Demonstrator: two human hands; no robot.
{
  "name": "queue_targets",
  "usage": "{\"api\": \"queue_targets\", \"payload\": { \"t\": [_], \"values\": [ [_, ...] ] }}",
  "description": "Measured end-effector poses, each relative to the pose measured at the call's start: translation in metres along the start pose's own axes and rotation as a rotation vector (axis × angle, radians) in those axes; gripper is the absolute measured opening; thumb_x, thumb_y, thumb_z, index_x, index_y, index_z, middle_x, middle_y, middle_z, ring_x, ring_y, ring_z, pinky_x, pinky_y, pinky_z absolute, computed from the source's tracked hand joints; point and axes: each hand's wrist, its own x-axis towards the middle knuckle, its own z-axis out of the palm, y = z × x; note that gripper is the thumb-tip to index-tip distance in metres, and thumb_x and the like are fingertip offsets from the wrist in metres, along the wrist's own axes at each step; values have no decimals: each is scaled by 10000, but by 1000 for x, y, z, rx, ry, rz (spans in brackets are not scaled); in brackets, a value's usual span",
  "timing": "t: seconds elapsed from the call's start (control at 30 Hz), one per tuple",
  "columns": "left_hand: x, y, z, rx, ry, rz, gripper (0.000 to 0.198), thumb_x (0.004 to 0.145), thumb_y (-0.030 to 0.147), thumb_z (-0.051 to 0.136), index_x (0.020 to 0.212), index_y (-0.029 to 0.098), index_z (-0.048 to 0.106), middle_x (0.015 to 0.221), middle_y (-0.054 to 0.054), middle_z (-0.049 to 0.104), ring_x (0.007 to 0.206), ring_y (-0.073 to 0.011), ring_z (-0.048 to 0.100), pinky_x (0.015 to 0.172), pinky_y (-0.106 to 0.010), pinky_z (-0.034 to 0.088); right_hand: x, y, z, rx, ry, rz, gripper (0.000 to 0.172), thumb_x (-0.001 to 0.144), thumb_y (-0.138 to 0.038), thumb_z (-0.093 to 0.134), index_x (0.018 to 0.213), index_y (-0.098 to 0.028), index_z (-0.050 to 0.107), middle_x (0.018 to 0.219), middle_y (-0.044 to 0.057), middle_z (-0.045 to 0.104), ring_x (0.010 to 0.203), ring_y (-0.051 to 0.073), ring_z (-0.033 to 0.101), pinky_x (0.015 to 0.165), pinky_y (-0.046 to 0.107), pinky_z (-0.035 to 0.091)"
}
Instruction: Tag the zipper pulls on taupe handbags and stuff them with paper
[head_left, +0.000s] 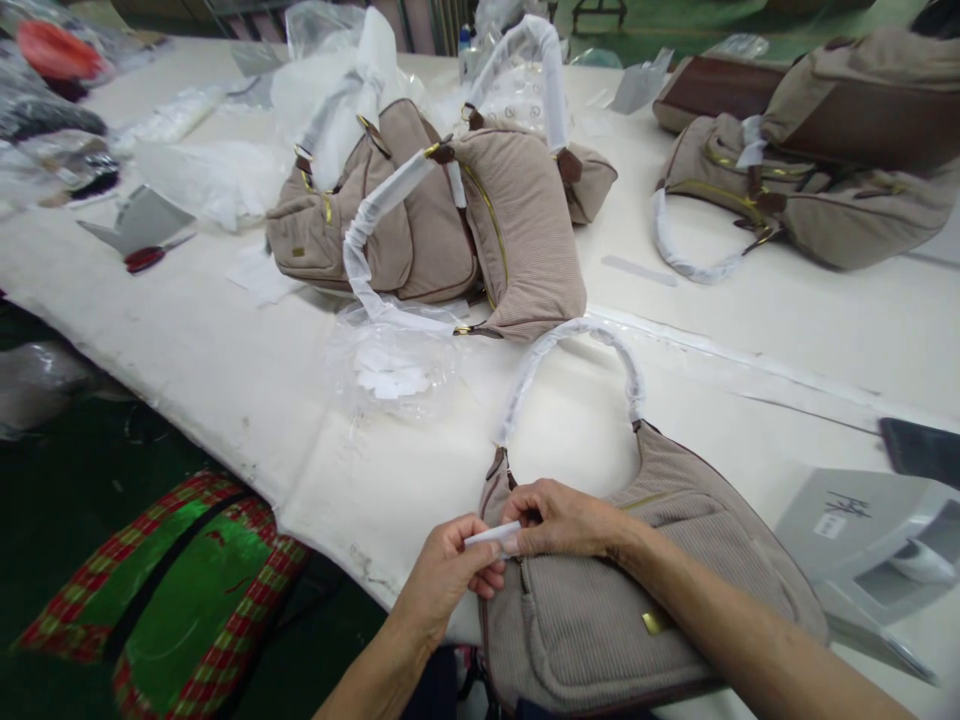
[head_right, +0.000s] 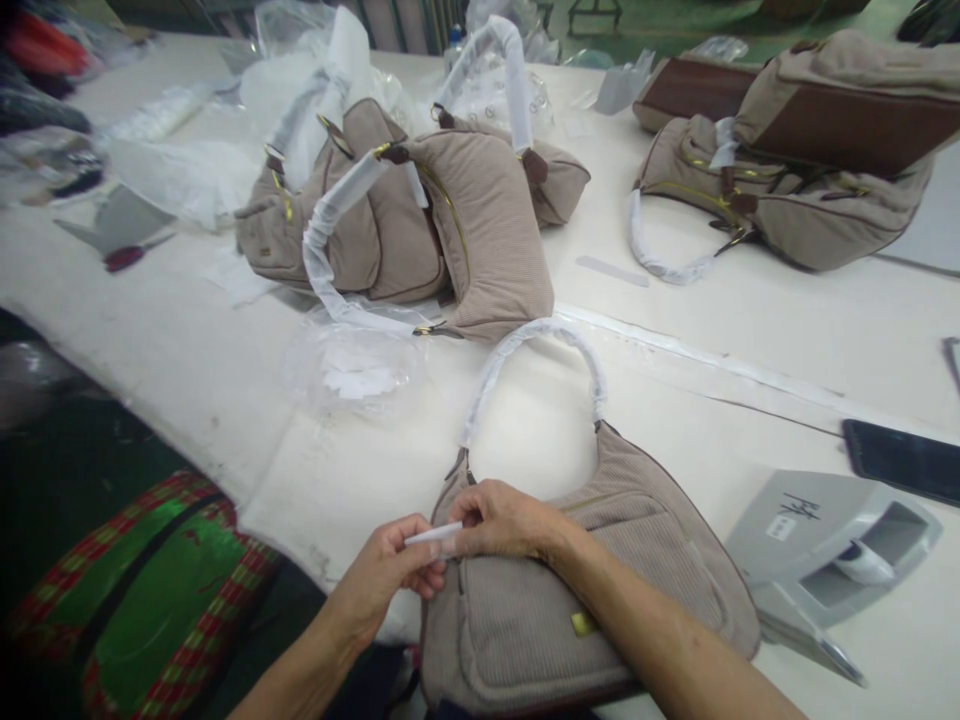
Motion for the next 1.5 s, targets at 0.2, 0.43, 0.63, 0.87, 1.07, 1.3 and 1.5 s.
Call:
{"api": "queue_targets", "payload": {
  "t": [0.2, 0.43, 0.63, 0.87, 1.07, 1.3, 1.5],
  "values": [
    [-5, -5, 10, -16, 77, 102, 206, 703, 339, 615, 730, 142, 561, 606, -2, 598, 540, -105, 559, 487, -191, 431, 1, 3, 3, 45, 16, 44, 235, 688, -360, 646, 707, -129, 607, 602, -45, 455, 560, 75, 376, 503, 192, 288],
    [-4, -11, 11, -59, 162, 141, 191, 723, 322, 604, 742, 133, 606, 547, -9, 606, 532, -115, 562, 528, -205, 449, -1, 8, 6, 284, 105, 84, 177, 667, -289, 644, 687, -126, 579, 581, -44, 474, 542, 69, 373, 490, 187, 270],
    [-4, -7, 14, 26, 147, 204, 169, 749, 301, 577, 731, 138, 614, 552, 3, 609, 530, -116, 562, 530, -207, 446, -3, 2, -1, 380, -20, 14, 393, 668, -374, 699, 970, -148, 589, 689, -30, 552, 609, 82, 449, 579, 197, 342],
    [-4, -7, 17, 89, 196, 302, 160, 776, 281, 555, 899, 178, 559, 699, 32, 606, 564, -105, 580, 553, -205, 461, 2, 6, 6, 326, 71, 95, 294, 588, -364, 740, 668, -103, 629, 536, -52, 486, 525, 67, 380, 507, 196, 274],
    [-2, -8, 22, -16, 188, 272, 290, 763, 304, 575, 995, 202, 435, 700, 34, 616, 569, -106, 571, 576, -214, 474, 1, 11, 0, 493, 35, 95, 278, 585, -345, 737, 697, -106, 651, 575, -36, 550, 544, 70, 418, 534, 193, 296],
    [1, -3, 10, 38, 128, 158, 260, 709, 374, 620, 784, 129, 571, 635, 1, 598, 540, -109, 558, 484, -198, 430, 2, 13, 2, 400, 70, 50, 261, 623, -342, 705, 703, -104, 635, 562, -44, 509, 529, 67, 389, 503, 190, 278],
    [8, -6, 15, 40, 216, 169, 98, 706, 236, 560, 684, 142, 571, 525, 21, 577, 504, -108, 556, 477, -190, 434, 3, 12, 9, 261, 149, -27, 195, 674, -303, 649, 683, -111, 623, 560, -43, 485, 529, 72, 392, 492, 189, 288]
  ]
}}
